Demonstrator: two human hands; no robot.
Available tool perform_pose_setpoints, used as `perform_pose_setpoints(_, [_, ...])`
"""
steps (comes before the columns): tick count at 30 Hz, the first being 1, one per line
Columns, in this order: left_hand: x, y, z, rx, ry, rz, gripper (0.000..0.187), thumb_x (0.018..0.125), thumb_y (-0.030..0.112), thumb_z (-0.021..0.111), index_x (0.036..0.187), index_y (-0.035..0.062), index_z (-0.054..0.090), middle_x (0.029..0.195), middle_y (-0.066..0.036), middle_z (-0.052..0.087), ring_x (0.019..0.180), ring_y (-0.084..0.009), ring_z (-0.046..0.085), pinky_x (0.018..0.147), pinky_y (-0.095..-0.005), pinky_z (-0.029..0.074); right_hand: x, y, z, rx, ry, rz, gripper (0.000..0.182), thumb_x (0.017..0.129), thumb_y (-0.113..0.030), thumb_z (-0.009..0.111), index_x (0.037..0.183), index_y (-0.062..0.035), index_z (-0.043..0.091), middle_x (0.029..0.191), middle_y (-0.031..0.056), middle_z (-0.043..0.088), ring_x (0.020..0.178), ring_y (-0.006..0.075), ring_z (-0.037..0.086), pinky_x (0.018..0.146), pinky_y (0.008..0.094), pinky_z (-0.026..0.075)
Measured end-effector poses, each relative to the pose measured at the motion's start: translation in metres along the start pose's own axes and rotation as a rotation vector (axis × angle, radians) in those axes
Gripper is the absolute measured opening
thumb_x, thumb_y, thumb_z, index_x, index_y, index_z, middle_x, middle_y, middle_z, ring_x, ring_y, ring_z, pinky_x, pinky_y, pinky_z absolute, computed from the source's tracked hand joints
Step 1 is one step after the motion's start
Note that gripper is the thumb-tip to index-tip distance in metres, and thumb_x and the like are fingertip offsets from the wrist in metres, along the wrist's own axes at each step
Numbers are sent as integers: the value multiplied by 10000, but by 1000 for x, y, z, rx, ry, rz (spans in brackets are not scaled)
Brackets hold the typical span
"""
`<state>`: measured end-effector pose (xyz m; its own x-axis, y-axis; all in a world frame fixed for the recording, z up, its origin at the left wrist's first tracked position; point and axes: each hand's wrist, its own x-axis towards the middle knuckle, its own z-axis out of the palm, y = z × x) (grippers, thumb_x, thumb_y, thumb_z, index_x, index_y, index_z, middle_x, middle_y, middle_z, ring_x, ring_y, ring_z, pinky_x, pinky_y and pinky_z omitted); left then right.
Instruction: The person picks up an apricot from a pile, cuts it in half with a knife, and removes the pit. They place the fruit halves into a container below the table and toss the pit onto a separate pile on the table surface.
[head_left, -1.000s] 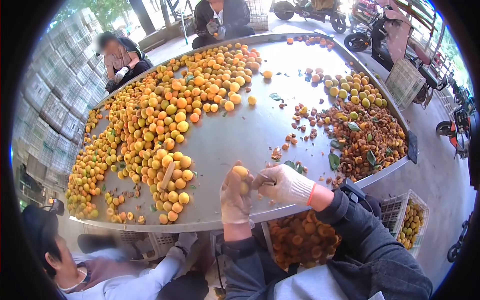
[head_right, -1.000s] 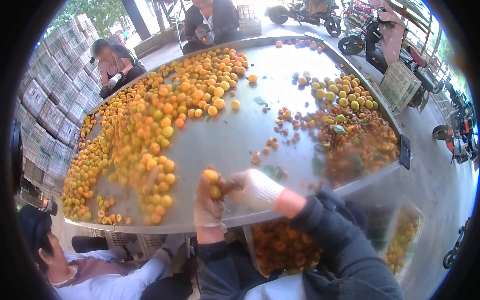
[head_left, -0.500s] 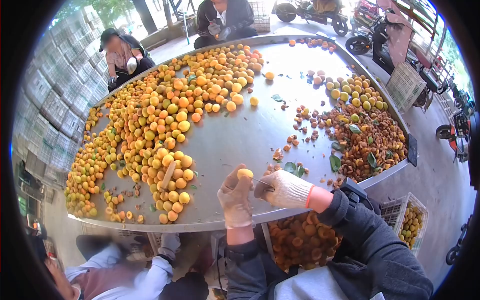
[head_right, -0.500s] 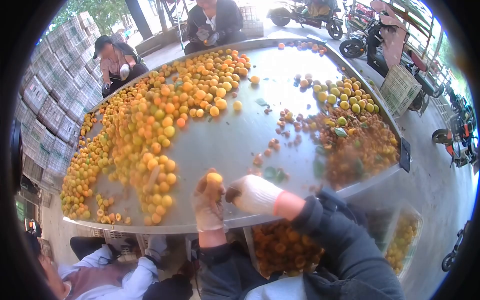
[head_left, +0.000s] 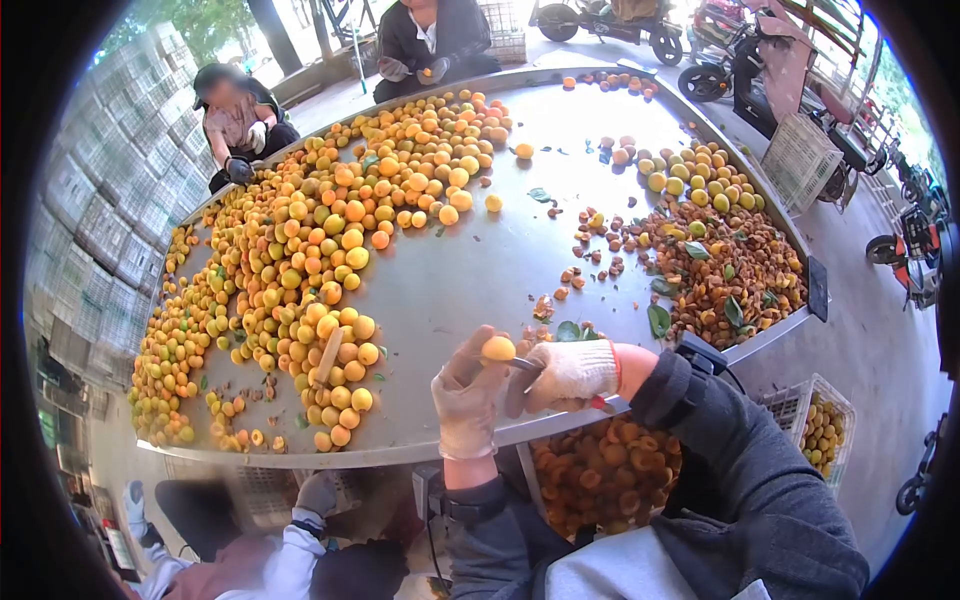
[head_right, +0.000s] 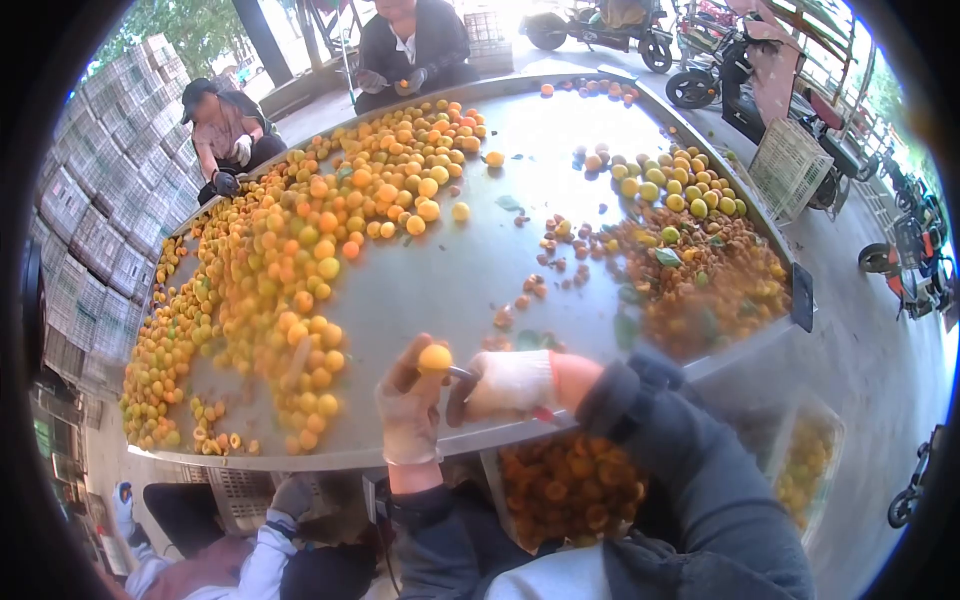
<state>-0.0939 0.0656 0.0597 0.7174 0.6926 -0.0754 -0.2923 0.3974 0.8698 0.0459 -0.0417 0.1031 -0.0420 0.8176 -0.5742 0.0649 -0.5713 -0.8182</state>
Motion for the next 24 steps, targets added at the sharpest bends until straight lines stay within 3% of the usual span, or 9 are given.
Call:
perform_pose_setpoints(4, [7,-3,-4,-177,96,48,404,799,-88,656,1197,-54,595,970,-75,661,836,-136,625,795,-232,507,-33,-17,-1,-147,235,-12,212,809,-190,655,980,-65,667,632,-34,544,540,65,517,487,223,409])
perform_pose_setpoints(7, [6,-21,7,106,57,204,406,797,-104,639,1198,-54,595,966,-82,652,842,-150,619,814,-251,508,-12,-9,8,-41,698,-458,370,781,-246,689,1055,-2,631,851,102,680,782,179,653,730,313,519])
perform_pose_setpoints(8, [7,-27,14,263,-15,340,403,798,-116,625,1196,-55,595,965,-85,647,847,-155,615,822,-263,509,-4,-2,6,-38,710,-459,370,781,-246,689,1055,-2,631,851,102,680,782,179,653,730,313,519])
perform_pose_setpoints(12, [2,-21,14,-35,-47,97,371,819,-89,613,1186,-35,603,1003,-81,648,908,-181,627,822,-300,537,4,-10,1,-226,695,-487,252,824,-204,664,998,-26,625,775,11,617,656,89,568,598,233,471])
perform_pose_setpoints(15, [4,-11,0,-334,59,-205,368,845,-33,621,1211,-24,578,1025,-93,650,923,-208,636,827,-295,547,4,-10,-6,465,531,-318,165,838,-148,614,973,-54,626,797,59,664,476,47,459,401,195,334])
perform_pose_setpoints(18, [8,-17,2,-435,128,-187,402,869,31,618,1258,-21,528,1045,-114,645,912,-214,643,766,-278,558,-4,-4,-8,482,530,-342,172,839,-127,609,993,-54,624,804,57,663,477,47,458,389,196,318])
perform_pose_setpoints(20, [13,-40,-8,-437,78,-200,408,888,77,605,1275,-12,512,1078,-118,630,923,-211,641,728,-277,560,-8,-2,-3,459,534,-302,175,844,-110,625,1002,-36,639,833,46,668,562,78,534,469,211,417])
perform_pose_setpoints(22, [14,-50,-4,-438,21,-215,416,908,124,592,1292,-3,496,1110,-122,614,934,-208,638,690,-276,562,1,0,10,81,582,-708,174,848,-88,648,1009,-22,655,863,40,676,716,104,598,643,245,500])
perform_pose_setpoints(24, [14,-60,6,-537,57,-305,336,946,233,519,1228,52,545,1090,-93,607,874,-163,633,574,-260,555,0,-1,11,-83,547,-633,166,856,-68,653,1015,-22,663,869,35,676,833,106,607,789,270,497])
